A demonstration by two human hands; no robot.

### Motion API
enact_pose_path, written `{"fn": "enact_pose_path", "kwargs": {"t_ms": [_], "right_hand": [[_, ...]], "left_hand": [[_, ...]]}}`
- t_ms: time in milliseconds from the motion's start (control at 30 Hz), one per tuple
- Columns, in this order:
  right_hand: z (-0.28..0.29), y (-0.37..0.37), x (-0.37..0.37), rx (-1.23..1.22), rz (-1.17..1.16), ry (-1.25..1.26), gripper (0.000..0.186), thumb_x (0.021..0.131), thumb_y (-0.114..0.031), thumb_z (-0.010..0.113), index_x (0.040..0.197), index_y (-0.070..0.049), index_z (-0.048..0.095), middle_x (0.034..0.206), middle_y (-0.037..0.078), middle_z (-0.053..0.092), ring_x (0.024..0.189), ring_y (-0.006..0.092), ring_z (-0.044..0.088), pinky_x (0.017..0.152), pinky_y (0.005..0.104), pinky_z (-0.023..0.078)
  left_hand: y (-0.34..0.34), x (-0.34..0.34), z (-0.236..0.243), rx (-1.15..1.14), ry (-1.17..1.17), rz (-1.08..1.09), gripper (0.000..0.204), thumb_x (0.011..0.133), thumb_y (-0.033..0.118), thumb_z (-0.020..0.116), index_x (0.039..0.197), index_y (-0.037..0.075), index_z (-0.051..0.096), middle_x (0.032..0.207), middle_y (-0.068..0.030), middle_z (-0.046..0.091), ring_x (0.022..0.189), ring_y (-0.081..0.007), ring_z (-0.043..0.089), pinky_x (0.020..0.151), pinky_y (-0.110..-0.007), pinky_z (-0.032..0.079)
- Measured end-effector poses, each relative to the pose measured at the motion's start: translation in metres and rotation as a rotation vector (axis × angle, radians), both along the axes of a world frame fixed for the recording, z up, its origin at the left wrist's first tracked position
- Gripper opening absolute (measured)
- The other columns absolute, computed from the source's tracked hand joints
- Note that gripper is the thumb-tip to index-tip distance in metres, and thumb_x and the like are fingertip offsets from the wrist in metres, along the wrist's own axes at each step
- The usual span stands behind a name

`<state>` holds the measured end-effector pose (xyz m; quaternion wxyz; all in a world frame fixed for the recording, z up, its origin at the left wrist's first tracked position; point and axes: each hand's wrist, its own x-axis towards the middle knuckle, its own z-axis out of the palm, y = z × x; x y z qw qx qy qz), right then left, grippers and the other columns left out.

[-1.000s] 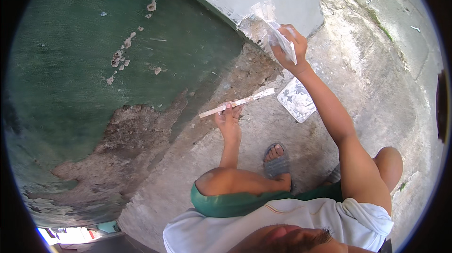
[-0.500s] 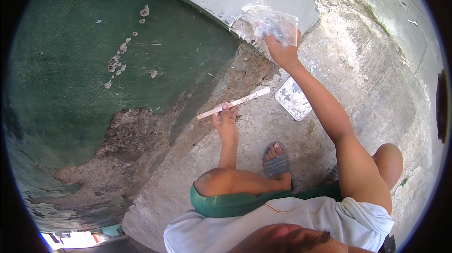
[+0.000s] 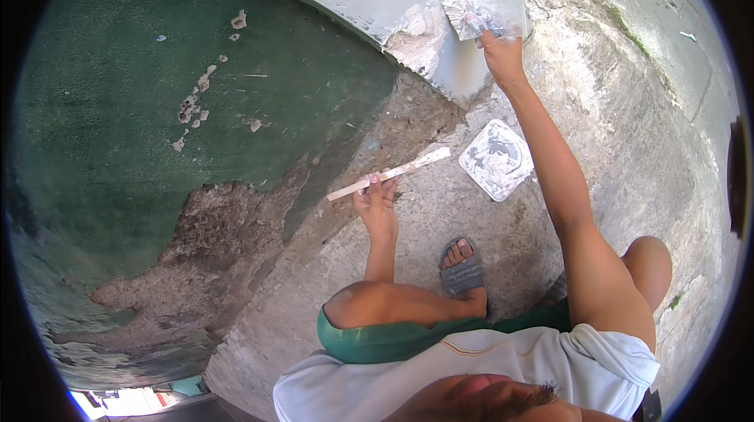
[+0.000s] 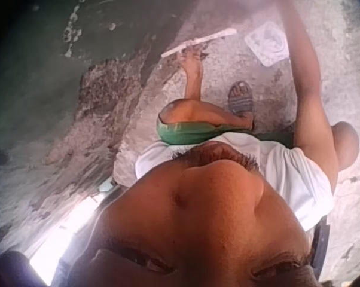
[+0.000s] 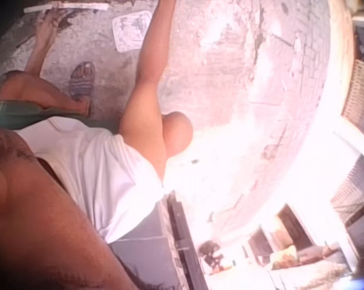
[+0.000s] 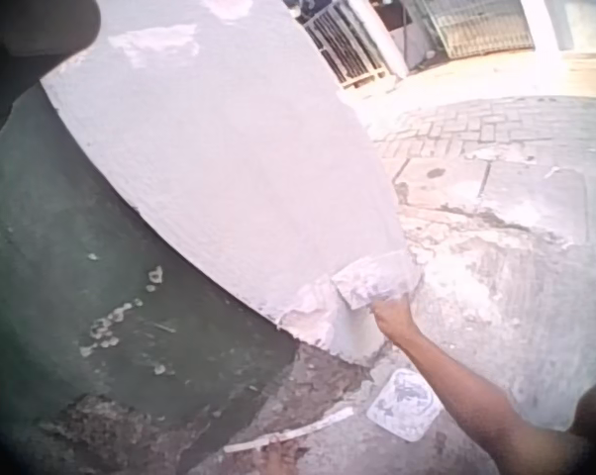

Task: The person applies white plaster to a damaged section of a wall using a trowel and a wooden stick. They repeatedly scoop plaster from a container and smooth it onto the wall surface.

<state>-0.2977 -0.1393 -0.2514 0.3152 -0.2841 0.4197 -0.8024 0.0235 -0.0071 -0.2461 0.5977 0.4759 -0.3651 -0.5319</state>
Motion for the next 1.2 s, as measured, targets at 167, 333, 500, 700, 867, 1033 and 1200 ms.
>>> {"fn": "enact_pose_path", "kwargs": {"t_ms": [167,333,500,700,867,1033,1200], "right_hand": [[-0.005,0.0,0.03,0.061,-0.039,-0.045,0.018,0.082,-0.009,0.064,0.091,0.005,0.056,0.073,0.004,0.059,0.065,0.0105,0.056,0.058,0.0259,0.044],[0.004,0.013,0.048,-0.052,-0.092,0.16,0.021,0.082,-0.009,0.064,0.095,0.005,0.055,0.074,0.003,0.06,0.064,0.0102,0.056,0.058,0.0259,0.044],[0.017,0.007,0.021,-0.03,-0.128,-0.025,0.013,0.083,-0.008,0.064,0.09,0.003,0.061,0.076,0.002,0.06,0.064,0.0061,0.053,0.055,0.0239,0.042],[0.025,0.01,0.044,-0.072,-0.097,0.116,0.018,0.083,-0.009,0.065,0.096,0.004,0.063,0.082,0.007,0.063,0.073,0.0119,0.058,0.062,0.0278,0.046],[0.043,0.02,0.044,0.082,-0.09,0.004,0.021,0.082,-0.011,0.067,0.097,0.004,0.067,0.087,0.009,0.067,0.077,0.0126,0.061,0.066,0.0274,0.049],[0.055,0.023,0.042,-0.234,-0.164,0.429,0.007,0.083,-0.009,0.064,0.084,-0.003,0.067,0.076,0.005,0.062,0.065,0.0144,0.056,0.06,0.03,0.045],[0.052,0.025,0.04,0.051,-0.071,0.257,0.013,0.083,-0.007,0.059,0.09,0.0,0.067,0.084,0.009,0.066,0.075,0.0173,0.061,0.072,0.0291,0.048]], "left_hand": [[0.002,0.001,0.0,0.011,-0.006,0.006,0.018,0.095,0.013,0.058,0.108,0.003,0.05,0.106,-0.0164,0.064,0.092,-0.028,0.067,0.085,-0.041,0.056],[0.001,-0.001,0.003,0.016,-0.03,0.0,0.018,0.095,0.013,0.058,0.108,0.002,0.05,0.105,-0.0154,0.063,0.092,-0.0272,0.067,0.086,-0.04,0.056],[0.001,-0.001,0.003,-0.008,-0.007,0.007,0.018,0.095,0.013,0.058,0.107,0.002,0.05,0.105,-0.0151,0.063,0.093,-0.0269,0.067,0.086,-0.041,0.056],[0.001,-0.001,-0.001,0.03,-0.022,0.003,0.018,0.095,0.012,0.058,0.107,0.002,0.05,0.104,-0.0139,0.063,0.093,-0.0261,0.066,0.086,-0.041,0.055],[0.001,0.0,0.001,0.007,-0.007,0.005,0.019,0.095,0.013,0.059,0.108,0.003,0.05,0.104,-0.0131,0.063,0.093,-0.0258,0.066,0.086,-0.04,0.055],[0.002,-0.001,0.002,0.036,-0.022,0.004,0.019,0.094,0.013,0.059,0.108,0.003,0.05,0.105,-0.0129,0.063,0.092,-0.0265,0.067,0.086,-0.04,0.055],[0.002,-0.002,0.002,0.008,-0.005,0.013,0.02,0.094,0.013,0.06,0.108,0.004,0.05,0.104,-0.0124,0.063,0.091,-0.0267,0.067,0.086,-0.04,0.055]]}}
